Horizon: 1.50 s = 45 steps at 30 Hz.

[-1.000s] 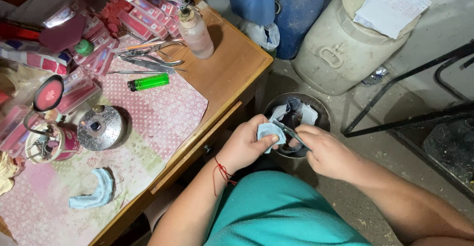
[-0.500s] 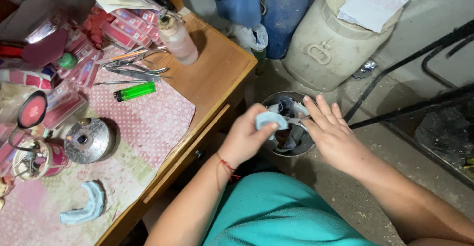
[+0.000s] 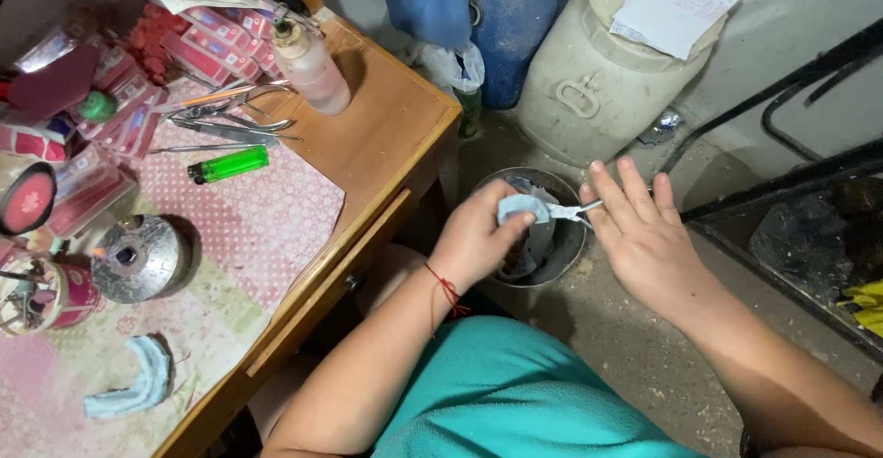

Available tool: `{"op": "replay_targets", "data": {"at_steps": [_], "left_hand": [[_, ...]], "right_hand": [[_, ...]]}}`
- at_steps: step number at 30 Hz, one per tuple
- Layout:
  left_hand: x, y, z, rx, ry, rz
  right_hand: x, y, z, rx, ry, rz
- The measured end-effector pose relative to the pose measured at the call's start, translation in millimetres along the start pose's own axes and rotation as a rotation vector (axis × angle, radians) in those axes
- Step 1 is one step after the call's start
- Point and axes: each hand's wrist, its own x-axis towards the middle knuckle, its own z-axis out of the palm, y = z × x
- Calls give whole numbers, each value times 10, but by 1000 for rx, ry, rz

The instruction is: The person retrieves a pair of pliers from a drawer and uses a cloth to wipe them clean over a metal container. They then pick up a pink, heart-shaped object and rub its surface with their fingers.

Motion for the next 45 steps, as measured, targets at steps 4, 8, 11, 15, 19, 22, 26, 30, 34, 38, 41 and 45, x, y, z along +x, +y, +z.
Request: {"op": "replay_targets", "data": {"at_steps": [4, 8, 11, 15, 19, 22, 26, 30, 34, 38, 41, 45], "left_hand": [[-8, 47, -105, -60, 8, 249], [-103, 138, 51, 165, -49, 442], [-112, 62, 144, 386, -2, 508], [-104, -96, 320, 525, 44, 550], [-121, -150, 385, 548, 102, 674], [-137, -110, 447, 567, 101, 580], [-69, -227, 533, 695, -238, 136], [-206, -356, 296, 624, -397, -5], [-779, -183, -158, 622, 89, 191], [-1517, -110, -597, 753, 508, 161], [-1833, -182, -654, 639, 564, 106], [-1831, -309, -597, 468, 548, 165]], "right_hand": [[10, 79, 58, 13, -8, 8], [-11, 1, 64, -58, -29, 4], [-15, 8, 82, -127, -55, 4], [-92, 9, 104, -185, -81, 0], [-97, -5, 100, -202, -14, -70], [-104, -3, 123, -340, 71, -138], [-181, 25, 146, -353, 87, -111], [-246, 263, 349, -231, 78, -36], [-440, 806, 1140, 63, -144, -1], [-565, 737, 1404, 358, -280, 237], [-468, 576, 1489, 442, -298, 294], [-62, 212, 1234, 526, -250, 195]]}}
